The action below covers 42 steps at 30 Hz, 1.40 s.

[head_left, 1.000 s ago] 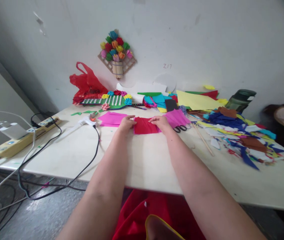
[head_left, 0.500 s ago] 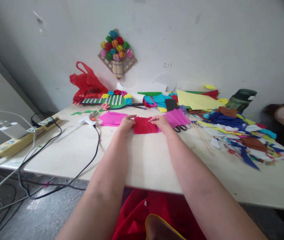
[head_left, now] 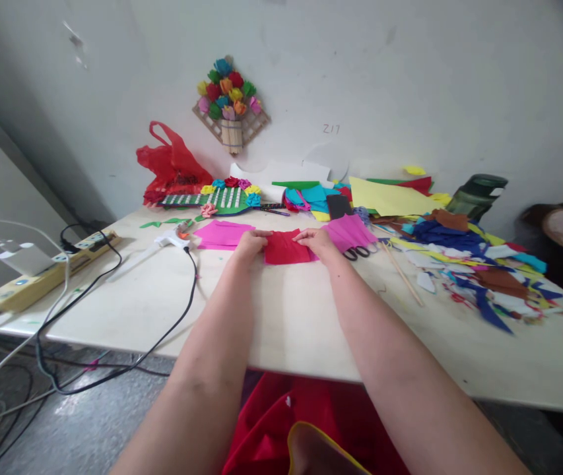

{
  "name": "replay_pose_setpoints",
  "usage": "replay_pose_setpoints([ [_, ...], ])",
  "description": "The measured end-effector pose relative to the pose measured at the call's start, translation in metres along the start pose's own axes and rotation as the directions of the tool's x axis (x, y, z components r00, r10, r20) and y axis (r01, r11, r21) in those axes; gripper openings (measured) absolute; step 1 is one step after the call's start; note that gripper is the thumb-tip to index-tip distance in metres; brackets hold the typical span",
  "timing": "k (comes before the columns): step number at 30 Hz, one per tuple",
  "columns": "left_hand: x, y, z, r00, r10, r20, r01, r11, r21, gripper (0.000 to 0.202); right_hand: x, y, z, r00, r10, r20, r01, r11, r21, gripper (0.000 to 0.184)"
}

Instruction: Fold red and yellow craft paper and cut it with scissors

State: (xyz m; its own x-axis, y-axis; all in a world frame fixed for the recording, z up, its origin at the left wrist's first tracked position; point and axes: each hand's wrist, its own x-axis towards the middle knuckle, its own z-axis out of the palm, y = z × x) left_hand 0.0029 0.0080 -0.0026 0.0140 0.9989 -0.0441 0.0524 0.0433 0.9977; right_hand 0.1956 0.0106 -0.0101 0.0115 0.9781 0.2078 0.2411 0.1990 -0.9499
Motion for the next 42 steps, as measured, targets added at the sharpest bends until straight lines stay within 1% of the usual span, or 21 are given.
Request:
replay_pose_setpoints([
  [2, -0.002, 0.002, 0.001, 1.000, -0.008, -0.006, 0.008, 1.000, -0.010, 0.042, 0.000, 0.000, 0.000, 1.000, 0.005, 0.005, -0.005, 1.000, 0.001, 0.014],
  [5, -0.002, 0.002, 0.001, 1.000, 0.000, 0.015, 0.001, 1.000, -0.026, 0.041, 0.000, 0.000, 0.000, 1.000, 0.015, 0.005, -0.015, 1.000, 0.001, 0.014],
  [10, 0.001, -0.001, -0.001, 0.999, 0.016, 0.032, -0.015, 1.000, -0.021, 0.045, 0.002, 0.003, 0.001, 1.000, 0.006, 0.008, -0.006, 1.000, -0.010, 0.013],
  [16, 0.000, -0.002, -0.003, 0.995, 0.076, 0.058, -0.071, 0.995, -0.074, 0.051, 0.004, 0.008, 0.001, 1.000, -0.015, 0.006, 0.015, 0.999, -0.038, 0.013],
  [22, 0.002, -0.004, -0.004, 0.993, 0.106, 0.061, -0.103, 0.994, -0.040, 0.045, 0.005, 0.007, 0.002, 1.000, -0.005, 0.003, 0.005, 0.999, -0.046, 0.012],
  [27, 0.005, -0.006, -0.004, 0.996, 0.070, 0.051, -0.071, 0.997, 0.017, 0.039, 0.007, 0.010, 0.000, 1.000, -0.005, 0.005, 0.005, 1.000, -0.010, 0.011],
  [30, 0.006, -0.005, -0.004, 0.999, 0.039, 0.026, -0.040, 0.999, 0.033, 0.038, 0.008, 0.012, -0.001, 0.999, 0.017, -0.032, -0.015, 0.999, 0.045, 0.009],
  [33, 0.005, -0.004, -0.004, 1.000, 0.011, 0.007, -0.012, 0.999, 0.039, 0.038, 0.010, 0.014, -0.003, 0.998, 0.047, -0.052, -0.044, 0.997, 0.059, 0.011],
  [37, 0.004, -0.002, -0.004, 1.000, -0.018, 0.001, 0.018, 1.000, 0.018, 0.037, 0.010, 0.014, -0.004, 0.999, 0.040, -0.033, -0.039, 0.999, 0.015, 0.017],
  [42, 0.002, 0.002, -0.003, 1.000, -0.022, -0.018, 0.023, 1.000, 0.020, 0.032, 0.009, 0.010, -0.002, 1.000, 0.017, 0.008, -0.016, 0.992, -0.128, 0.021],
])
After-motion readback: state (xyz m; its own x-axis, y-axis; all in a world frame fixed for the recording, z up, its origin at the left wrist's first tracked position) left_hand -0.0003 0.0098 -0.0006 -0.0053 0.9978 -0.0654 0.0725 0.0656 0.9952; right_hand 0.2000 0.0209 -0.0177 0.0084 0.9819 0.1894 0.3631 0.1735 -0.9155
